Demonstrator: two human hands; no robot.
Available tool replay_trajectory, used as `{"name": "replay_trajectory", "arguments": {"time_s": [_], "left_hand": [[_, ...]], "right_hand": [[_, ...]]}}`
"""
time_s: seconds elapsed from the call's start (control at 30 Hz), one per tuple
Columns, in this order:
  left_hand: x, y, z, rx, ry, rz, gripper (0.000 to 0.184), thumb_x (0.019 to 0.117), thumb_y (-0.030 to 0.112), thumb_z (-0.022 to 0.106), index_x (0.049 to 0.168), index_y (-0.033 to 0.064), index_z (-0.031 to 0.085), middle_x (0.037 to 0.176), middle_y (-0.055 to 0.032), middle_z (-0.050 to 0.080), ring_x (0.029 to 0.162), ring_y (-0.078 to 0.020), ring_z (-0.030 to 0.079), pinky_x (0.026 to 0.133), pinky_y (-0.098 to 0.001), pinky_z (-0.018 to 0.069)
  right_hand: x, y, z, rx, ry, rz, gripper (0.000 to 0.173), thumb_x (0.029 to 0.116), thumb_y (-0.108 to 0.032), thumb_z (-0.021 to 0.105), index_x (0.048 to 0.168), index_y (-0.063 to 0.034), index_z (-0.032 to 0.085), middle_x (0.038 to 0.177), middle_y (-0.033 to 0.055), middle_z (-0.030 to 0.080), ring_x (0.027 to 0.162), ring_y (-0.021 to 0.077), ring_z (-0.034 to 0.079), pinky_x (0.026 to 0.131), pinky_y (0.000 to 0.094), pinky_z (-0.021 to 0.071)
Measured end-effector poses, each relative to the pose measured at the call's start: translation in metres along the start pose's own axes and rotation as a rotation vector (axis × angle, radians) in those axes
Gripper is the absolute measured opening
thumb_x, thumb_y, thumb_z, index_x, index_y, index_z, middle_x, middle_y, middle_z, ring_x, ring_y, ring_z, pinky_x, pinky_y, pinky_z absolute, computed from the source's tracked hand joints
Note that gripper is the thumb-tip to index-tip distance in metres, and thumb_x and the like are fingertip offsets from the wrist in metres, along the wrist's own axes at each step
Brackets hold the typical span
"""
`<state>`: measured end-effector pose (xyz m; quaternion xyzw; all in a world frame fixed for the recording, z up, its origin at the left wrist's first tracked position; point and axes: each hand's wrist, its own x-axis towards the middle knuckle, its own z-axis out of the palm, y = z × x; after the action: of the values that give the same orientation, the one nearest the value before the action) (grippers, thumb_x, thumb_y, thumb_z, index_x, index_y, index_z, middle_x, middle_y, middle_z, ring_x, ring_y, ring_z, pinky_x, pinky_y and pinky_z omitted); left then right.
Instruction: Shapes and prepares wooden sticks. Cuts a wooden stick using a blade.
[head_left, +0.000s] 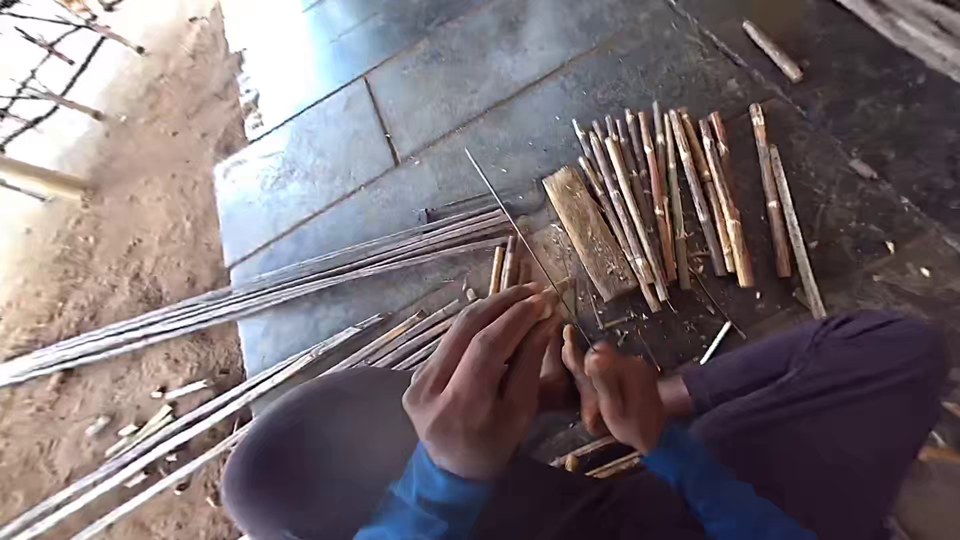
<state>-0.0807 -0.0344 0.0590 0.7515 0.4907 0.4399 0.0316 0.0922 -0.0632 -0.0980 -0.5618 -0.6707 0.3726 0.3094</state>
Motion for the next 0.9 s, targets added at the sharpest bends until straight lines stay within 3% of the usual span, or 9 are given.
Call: {"name": "replay_trajectory", "arguments": {"time_s": [0.1, 0.2, 0.3, 0.4, 0.53, 0.63, 0.73, 0.83, 0.9], "left_hand": [[-0.014, 0.003, 0.006, 0.041, 0.016, 0.04, 0.016, 0.0888, 0.004, 0.077, 0.105, 0.0066, 0.077, 0.122, -0.0137, 0.071, 0.11, -0.0253, 0.071, 0.092, -0.0395, 0.0623], [-0.01, -0.007, 0.013, 0.108, 0.063, 0.081, 0.016, 0.0887, 0.006, 0.077, 0.104, 0.0125, 0.077, 0.117, -0.0089, 0.067, 0.11, -0.0227, 0.066, 0.096, -0.0419, 0.0583], [-0.011, -0.008, 0.019, 0.078, 0.083, 0.135, 0.017, 0.0879, 0.0, 0.076, 0.103, 0.0081, 0.078, 0.11, -0.0102, 0.07, 0.104, -0.024, 0.07, 0.093, -0.0452, 0.0615], [-0.011, -0.015, 0.026, 0.074, 0.092, 0.125, 0.015, 0.0877, -0.002, 0.075, 0.1, 0.0061, 0.078, 0.11, -0.0115, 0.072, 0.101, -0.022, 0.072, 0.087, -0.038, 0.0631], [-0.007, -0.008, 0.032, 0.122, 0.096, 0.13, 0.012, 0.0857, -0.001, 0.078, 0.097, 0.0034, 0.078, 0.105, -0.014, 0.072, 0.098, -0.0227, 0.073, 0.084, -0.0362, 0.0634], [-0.003, -0.014, 0.033, 0.176, 0.117, 0.095, 0.01, 0.0866, 0.0, 0.077, 0.096, 0.001, 0.078, 0.103, -0.0163, 0.073, 0.099, -0.0237, 0.072, 0.085, -0.0363, 0.0617], [0.0, -0.011, 0.028, 0.122, 0.076, 0.068, 0.017, 0.0831, 0.004, 0.082, 0.1, -0.0002, 0.078, 0.106, -0.0167, 0.074, 0.102, -0.0261, 0.073, 0.089, -0.0391, 0.0629], [0.006, -0.017, 0.029, 0.131, 0.089, 0.045, 0.017, 0.0816, 0.009, 0.084, 0.096, 0.002, 0.079, 0.102, -0.0137, 0.075, 0.097, -0.0229, 0.074, 0.085, -0.0375, 0.0624], [0.002, -0.014, 0.023, 0.122, 0.109, 0.012, 0.015, 0.0824, 0.004, 0.083, 0.096, 0.0008, 0.079, 0.101, -0.0138, 0.075, 0.096, -0.0228, 0.074, 0.085, -0.0375, 0.0629]], "right_hand": [[0.017, 0.022, 0.004, -0.086, -0.187, 0.23, 0.079, 0.104, -0.069, 0.015, 0.09, -0.0125, 0.069, 0.073, 0.009, 0.066, 0.075, 0.0292, 0.07, 0.067, 0.0557, 0.0563], [0.028, 0.009, -0.005, -0.018, -0.081, -0.05, 0.072, 0.1074, -0.06, 0.013, 0.088, -0.0122, 0.064, 0.066, 0.0047, 0.06, 0.061, 0.022, 0.065, 0.05, 0.0447, 0.0534], [0.023, 0.021, 0.003, 0.03, -0.123, 0.062, 0.073, 0.1055, -0.065, 0.013, 0.089, -0.0159, 0.065, 0.07, 0.0038, 0.063, 0.069, 0.0227, 0.067, 0.06, 0.0505, 0.0552], [0.027, 0.007, -0.007, 0.103, -0.04, -0.099, 0.07, 0.1073, -0.06, 0.015, 0.084, -0.014, 0.063, 0.061, 0.0017, 0.056, 0.056, 0.0197, 0.061, 0.047, 0.0436, 0.049], [0.029, 0.014, 0.001, 0.094, -0.141, 0.145, 0.073, 0.1059, -0.065, 0.016, 0.088, -0.0163, 0.067, 0.071, 0.0051, 0.064, 0.071, 0.025, 0.068, 0.06, 0.0531, 0.0554], [0.032, 0.013, 0.0, 0.088, -0.134, 0.003, 0.07, 0.1062, -0.061, 0.015, 0.086, -0.014, 0.063, 0.064, 0.0038, 0.057, 0.062, 0.0227, 0.064, 0.053, 0.0466, 0.0514], [0.038, 0.022, 0.012, 0.05, -0.298, 0.334, 0.08, 0.1039, -0.069, 0.015, 0.095, -0.0123, 0.072, 0.086, 0.0124, 0.071, 0.088, 0.0325, 0.072, 0.076, 0.0611, 0.0557], [0.048, 0.015, 0.003, 0.082, -0.218, 0.106, 0.073, 0.106, -0.064, 0.014, 0.09, -0.013, 0.065, 0.074, 0.0071, 0.063, 0.073, 0.026, 0.067, 0.064, 0.0513, 0.0541], [0.036, 0.023, 0.015, 0.108, -0.251, 0.159, 0.074, 0.1057, -0.065, 0.016, 0.097, -0.0132, 0.069, 0.081, 0.01, 0.069, 0.08, 0.0297, 0.071, 0.068, 0.0568, 0.0563]]}}
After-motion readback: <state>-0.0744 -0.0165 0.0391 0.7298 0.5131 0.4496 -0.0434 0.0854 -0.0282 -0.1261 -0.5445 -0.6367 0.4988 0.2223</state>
